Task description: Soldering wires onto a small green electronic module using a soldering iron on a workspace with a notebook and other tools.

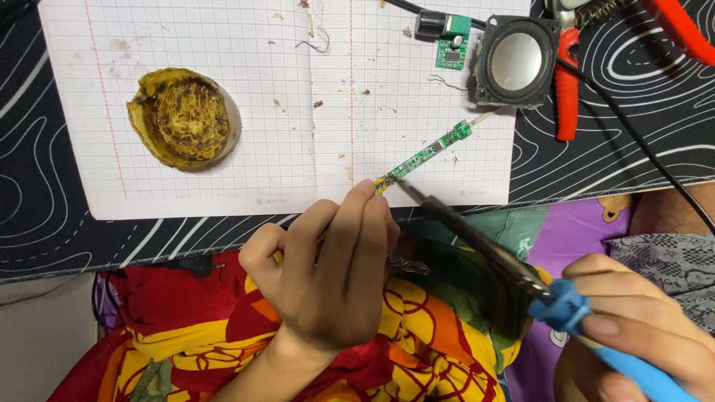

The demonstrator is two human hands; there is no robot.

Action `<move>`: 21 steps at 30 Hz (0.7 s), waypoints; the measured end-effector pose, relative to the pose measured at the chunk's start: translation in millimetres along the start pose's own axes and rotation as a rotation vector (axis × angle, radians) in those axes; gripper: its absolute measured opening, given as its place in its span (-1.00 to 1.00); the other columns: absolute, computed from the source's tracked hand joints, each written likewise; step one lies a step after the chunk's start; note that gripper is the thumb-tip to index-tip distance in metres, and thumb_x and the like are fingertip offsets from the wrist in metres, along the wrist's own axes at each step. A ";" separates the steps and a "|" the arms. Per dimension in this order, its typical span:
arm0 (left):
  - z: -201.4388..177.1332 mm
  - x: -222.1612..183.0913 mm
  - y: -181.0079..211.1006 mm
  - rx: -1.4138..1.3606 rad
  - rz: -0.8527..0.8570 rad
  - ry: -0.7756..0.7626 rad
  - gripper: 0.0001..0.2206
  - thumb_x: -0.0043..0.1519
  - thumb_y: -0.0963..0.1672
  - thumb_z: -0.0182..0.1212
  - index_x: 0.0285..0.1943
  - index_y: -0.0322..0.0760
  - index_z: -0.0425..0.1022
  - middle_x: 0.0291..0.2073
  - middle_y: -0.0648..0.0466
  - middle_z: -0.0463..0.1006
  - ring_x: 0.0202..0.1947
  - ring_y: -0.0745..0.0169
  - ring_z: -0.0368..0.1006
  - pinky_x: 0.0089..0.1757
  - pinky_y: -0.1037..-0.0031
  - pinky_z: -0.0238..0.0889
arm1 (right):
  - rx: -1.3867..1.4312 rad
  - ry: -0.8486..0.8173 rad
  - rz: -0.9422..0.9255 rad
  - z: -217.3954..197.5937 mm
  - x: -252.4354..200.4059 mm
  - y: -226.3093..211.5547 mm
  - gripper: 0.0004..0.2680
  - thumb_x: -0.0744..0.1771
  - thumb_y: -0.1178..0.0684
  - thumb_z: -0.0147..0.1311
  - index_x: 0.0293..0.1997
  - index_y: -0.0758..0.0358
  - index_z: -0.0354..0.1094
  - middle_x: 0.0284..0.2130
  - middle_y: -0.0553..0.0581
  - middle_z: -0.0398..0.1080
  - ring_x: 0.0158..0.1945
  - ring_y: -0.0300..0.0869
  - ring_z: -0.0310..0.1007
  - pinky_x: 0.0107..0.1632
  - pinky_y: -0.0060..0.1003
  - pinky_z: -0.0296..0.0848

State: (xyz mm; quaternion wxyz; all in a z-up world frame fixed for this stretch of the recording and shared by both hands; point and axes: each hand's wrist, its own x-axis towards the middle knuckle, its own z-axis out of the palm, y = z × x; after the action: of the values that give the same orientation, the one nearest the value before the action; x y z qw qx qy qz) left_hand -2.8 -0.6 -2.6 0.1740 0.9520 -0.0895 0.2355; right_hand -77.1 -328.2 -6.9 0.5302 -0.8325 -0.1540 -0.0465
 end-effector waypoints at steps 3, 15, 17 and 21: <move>0.3 -1.4 0.2 0.005 -0.002 0.001 -0.90 0.40 -0.20 0.59 0.01 -0.21 0.75 0.00 0.17 0.82 -0.09 0.28 0.52 -0.03 0.29 0.03 | 0.054 0.039 -0.080 2.2 -13.2 17.1 -0.72 0.46 -0.32 0.07 0.08 0.03 0.37 -0.08 0.09 0.58 -0.04 -0.21 0.75 0.19 -0.09 0.92; -0.1 -1.6 -2.3 -0.027 -0.002 -0.008 -0.90 0.40 -0.19 0.59 0.04 -0.23 0.77 0.03 0.16 0.82 -0.09 0.27 0.50 -0.02 0.29 0.02 | -0.064 -0.021 0.031 19.4 18.9 -24.2 -0.80 0.44 -0.12 -0.04 0.07 0.12 0.29 -0.13 0.18 0.60 -0.06 -0.13 0.78 0.23 -0.04 0.94; 0.4 -2.0 -2.4 -0.025 -0.003 -0.013 -0.88 0.40 -0.18 0.60 0.05 -0.23 0.78 0.04 0.16 0.81 -0.08 0.27 0.49 -0.02 0.29 0.02 | -0.059 -0.082 0.024 17.5 19.6 -25.8 -0.78 0.44 -0.18 -0.01 0.08 0.10 0.30 -0.14 0.16 0.63 -0.05 -0.14 0.79 0.26 0.00 0.96; 1.2 -2.5 -2.2 -0.028 -0.005 -0.006 -0.87 0.38 -0.20 0.60 0.06 -0.23 0.77 0.04 0.16 0.81 -0.09 0.28 0.48 -0.01 0.28 0.01 | -0.036 0.028 0.056 21.2 10.0 -17.2 -0.79 0.45 -0.13 -0.04 0.05 0.15 0.35 -0.11 0.17 0.62 -0.04 -0.10 0.80 0.26 -0.05 0.90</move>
State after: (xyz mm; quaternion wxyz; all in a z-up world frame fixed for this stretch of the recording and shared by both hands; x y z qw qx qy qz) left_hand -4.0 1.2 -5.5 0.1875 0.9504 -0.0910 0.2310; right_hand -74.7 -300.4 1.3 0.5184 -0.8451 -0.1223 -0.0457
